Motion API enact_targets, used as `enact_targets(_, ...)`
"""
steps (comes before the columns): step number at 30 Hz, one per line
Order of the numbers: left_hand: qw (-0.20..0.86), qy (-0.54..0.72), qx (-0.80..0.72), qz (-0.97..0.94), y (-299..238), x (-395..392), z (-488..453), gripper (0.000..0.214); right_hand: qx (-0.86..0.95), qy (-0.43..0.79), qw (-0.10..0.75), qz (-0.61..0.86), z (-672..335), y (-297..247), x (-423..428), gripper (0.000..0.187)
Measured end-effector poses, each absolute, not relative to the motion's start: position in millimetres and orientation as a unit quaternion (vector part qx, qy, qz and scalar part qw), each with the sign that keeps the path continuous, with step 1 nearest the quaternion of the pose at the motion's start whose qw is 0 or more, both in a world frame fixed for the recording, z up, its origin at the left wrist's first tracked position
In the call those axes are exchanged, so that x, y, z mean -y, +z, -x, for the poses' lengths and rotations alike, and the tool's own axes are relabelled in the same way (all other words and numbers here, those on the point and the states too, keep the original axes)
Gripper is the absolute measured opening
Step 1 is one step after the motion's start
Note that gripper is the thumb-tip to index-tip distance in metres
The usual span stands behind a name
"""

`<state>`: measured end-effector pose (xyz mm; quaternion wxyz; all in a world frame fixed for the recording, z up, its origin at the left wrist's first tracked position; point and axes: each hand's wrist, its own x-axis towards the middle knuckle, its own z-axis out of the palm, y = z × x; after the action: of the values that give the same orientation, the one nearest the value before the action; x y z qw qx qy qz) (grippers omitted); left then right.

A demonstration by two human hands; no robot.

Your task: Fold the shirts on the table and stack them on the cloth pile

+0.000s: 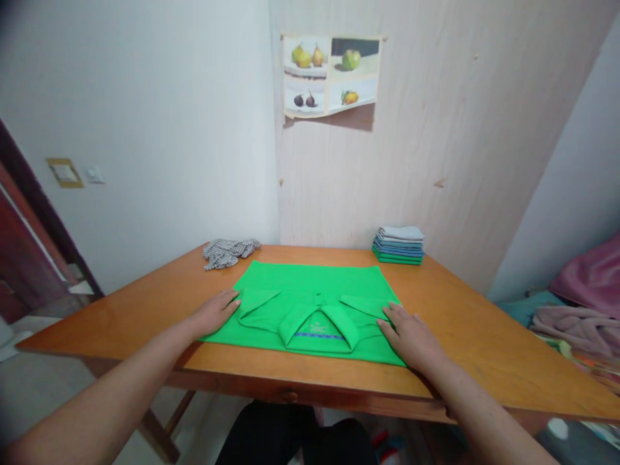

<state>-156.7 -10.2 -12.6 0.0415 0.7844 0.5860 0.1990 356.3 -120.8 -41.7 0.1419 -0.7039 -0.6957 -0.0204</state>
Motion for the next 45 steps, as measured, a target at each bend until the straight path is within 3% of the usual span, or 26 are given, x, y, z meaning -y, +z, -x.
enact_targets(5, 0.008, 0.217, -0.578, -0.786, -5.5, 24.2, 150.4, 0.042, 0.694, -0.024, 0.178, 0.697, -356.5, -41.3, 122.0, 0.067)
enact_targets(11, -0.038, 0.279, -0.467, -0.838, 11.8, 56.7, 112.8, 0.037, 0.702, -0.05, 0.219, 0.675, -357.3, -37.3, 126.7, 0.058)
enact_targets(16, -0.002, 0.275, -0.378, -0.884, 19.3, 89.3, 77.2, 0.036, 0.735, -0.055, 0.252, 0.628, -343.8, -31.1, 140.1, 0.048)
enact_targets(24, 0.068, 0.23, -0.336, -0.911, 15.5, 106.4, 49.5, 0.052, 0.809, 0.013, 0.201, 0.552, -298.1, -4.4, 165.2, 0.051)
enact_targets(35, 0.09, 0.234, -0.323, -0.913, 9.9, 102.9, 46.0, 0.03, 0.818, 0.039, 0.204, 0.537, -285.1, -1.9, 167.8, 0.05)
enact_targets(45, 0.101, 0.298, -0.35, -0.882, 34.1, 85.9, 32.9, 0.026, 0.786, 0.0, 0.327, 0.525, -288.0, 9.9, 143.9, 0.036)
